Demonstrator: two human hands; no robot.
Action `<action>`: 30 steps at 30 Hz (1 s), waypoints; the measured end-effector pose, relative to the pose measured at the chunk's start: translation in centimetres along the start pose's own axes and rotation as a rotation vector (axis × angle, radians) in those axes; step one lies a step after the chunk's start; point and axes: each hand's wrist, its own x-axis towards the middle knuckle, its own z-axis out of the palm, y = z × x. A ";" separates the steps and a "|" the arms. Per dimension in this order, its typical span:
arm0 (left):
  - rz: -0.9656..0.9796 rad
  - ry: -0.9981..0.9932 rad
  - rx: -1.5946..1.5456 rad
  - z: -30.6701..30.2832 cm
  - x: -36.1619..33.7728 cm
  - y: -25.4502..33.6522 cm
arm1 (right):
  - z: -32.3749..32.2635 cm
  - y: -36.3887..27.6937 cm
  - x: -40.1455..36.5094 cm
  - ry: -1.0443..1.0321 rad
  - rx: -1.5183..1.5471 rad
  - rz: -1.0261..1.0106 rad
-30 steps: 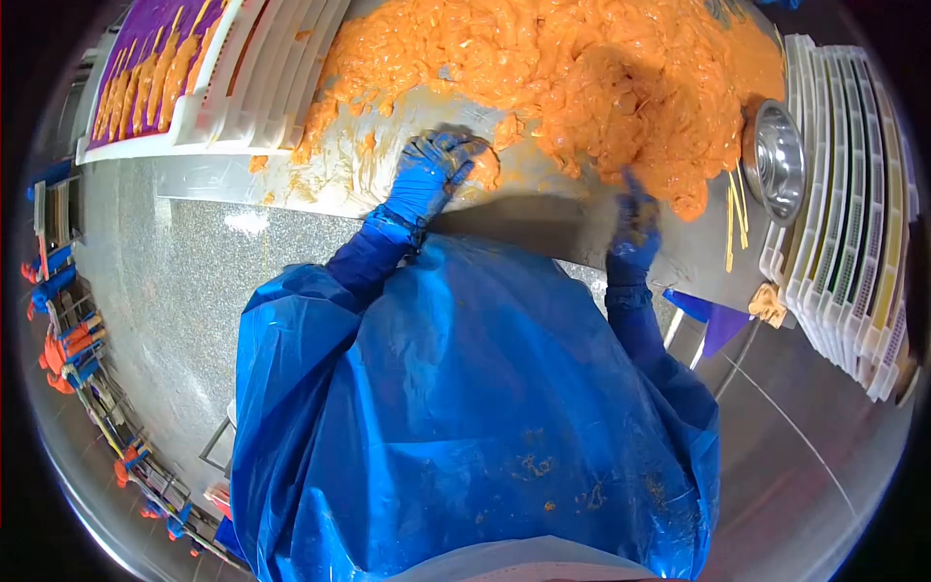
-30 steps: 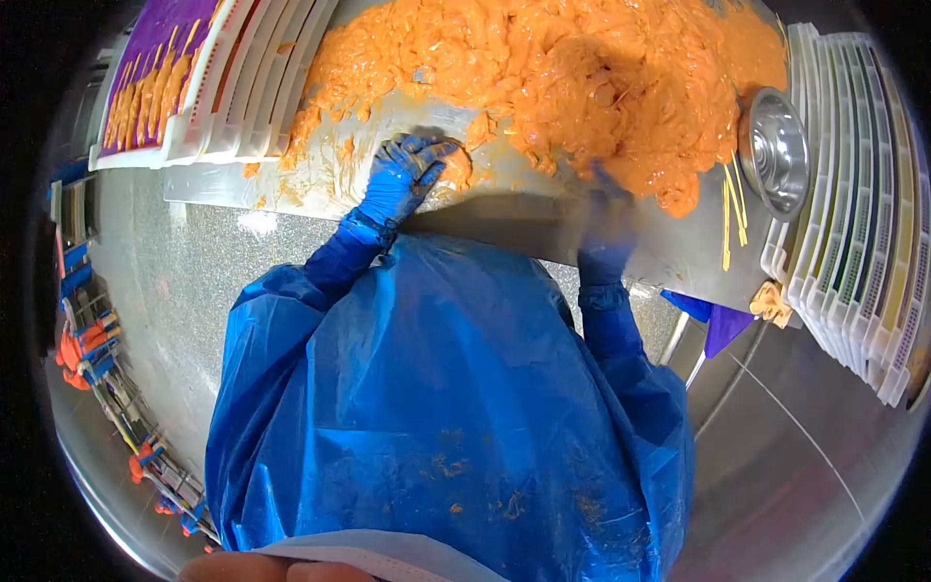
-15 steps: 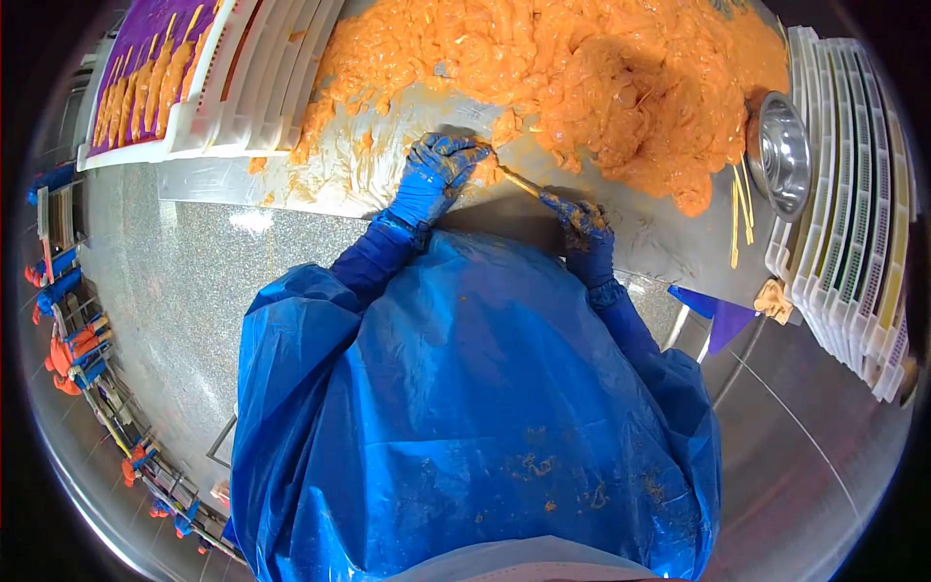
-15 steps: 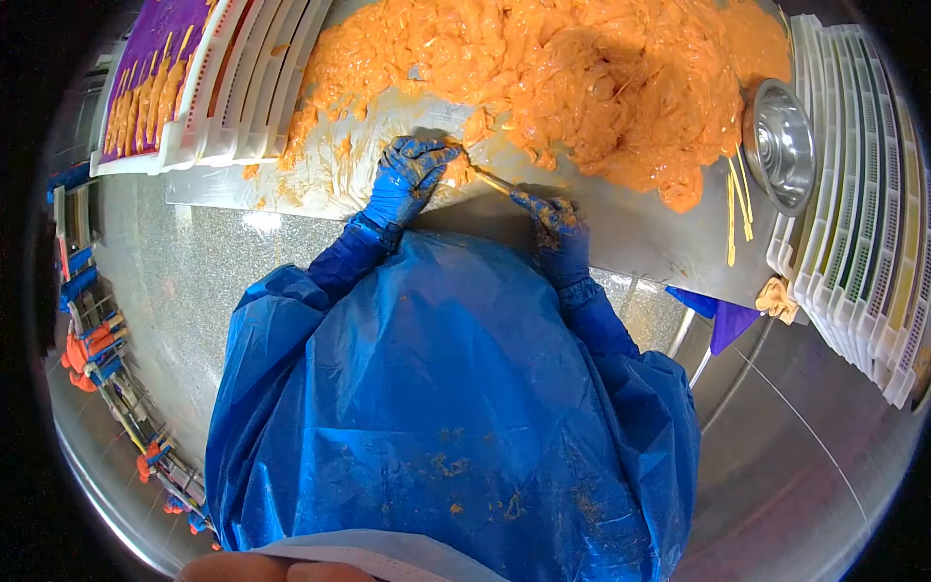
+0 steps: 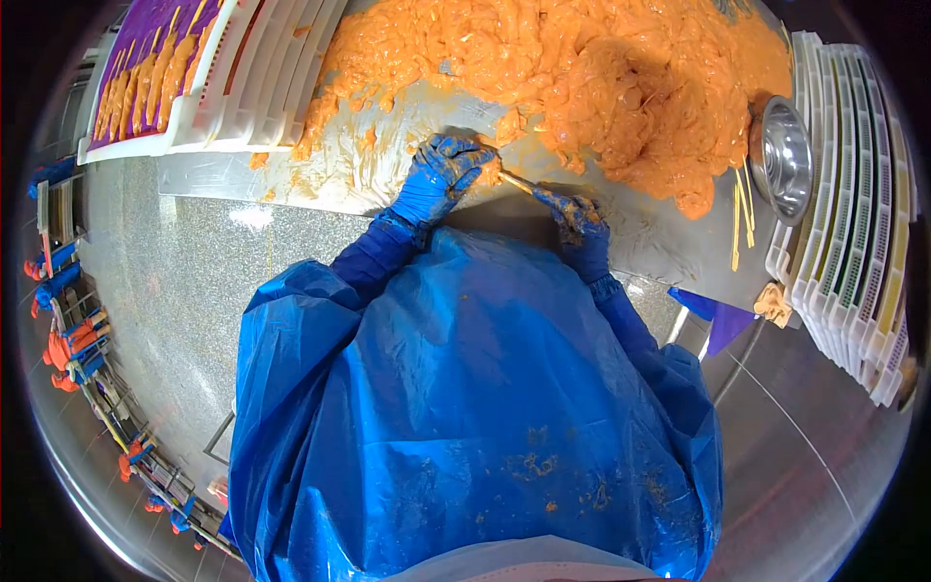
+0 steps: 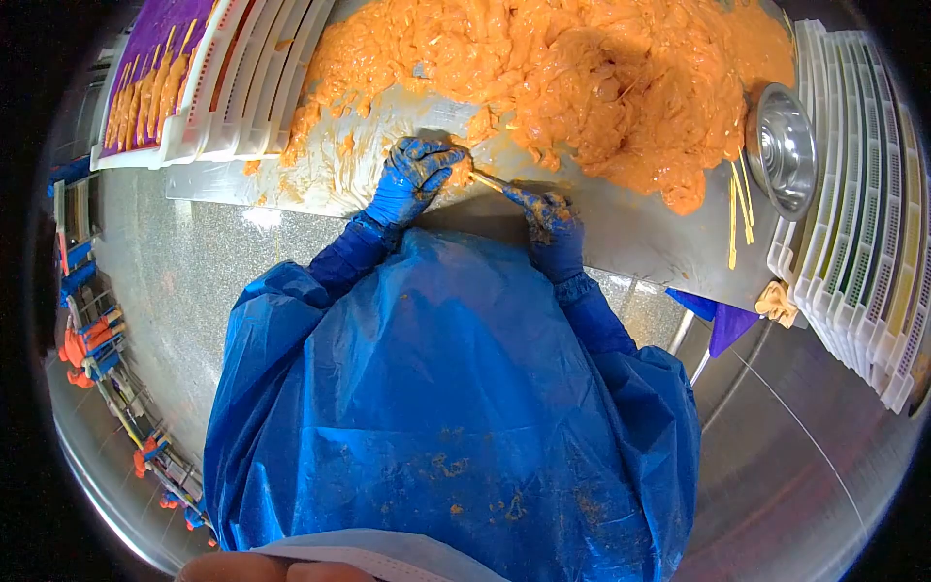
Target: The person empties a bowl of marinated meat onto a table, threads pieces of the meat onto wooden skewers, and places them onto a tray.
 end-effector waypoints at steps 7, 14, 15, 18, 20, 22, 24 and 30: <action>-0.055 -0.035 0.016 -2.1 0.8 1.3 | 0.3 -1.3 2.0 -0.056 0.053 -0.005; -0.276 0.062 0.067 -2.7 -1.0 1.9 | -0.1 -0.3 2.6 -0.076 0.096 -0.053; -0.232 0.075 0.042 -2.4 -1.0 1.7 | -0.1 -0.2 2.7 -0.084 0.090 -0.051; -0.255 0.057 -0.025 -1.9 -1.4 1.2 | 0.2 0.1 3.0 -0.114 0.038 -0.091; -0.282 0.033 -0.050 -1.8 -1.5 0.8 | -0.4 -0.5 3.5 -0.134 0.039 -0.055; -0.161 0.080 -0.041 -1.6 -1.4 0.4 | -0.6 -1.0 4.0 -0.152 0.039 -0.014; -0.160 0.062 -0.047 -1.5 -1.3 0.3 | -0.5 -1.0 4.5 -0.112 0.108 -0.059; -0.154 0.039 -0.079 -1.2 -1.5 -0.3 | -0.5 -1.3 5.2 -0.088 -0.062 -0.153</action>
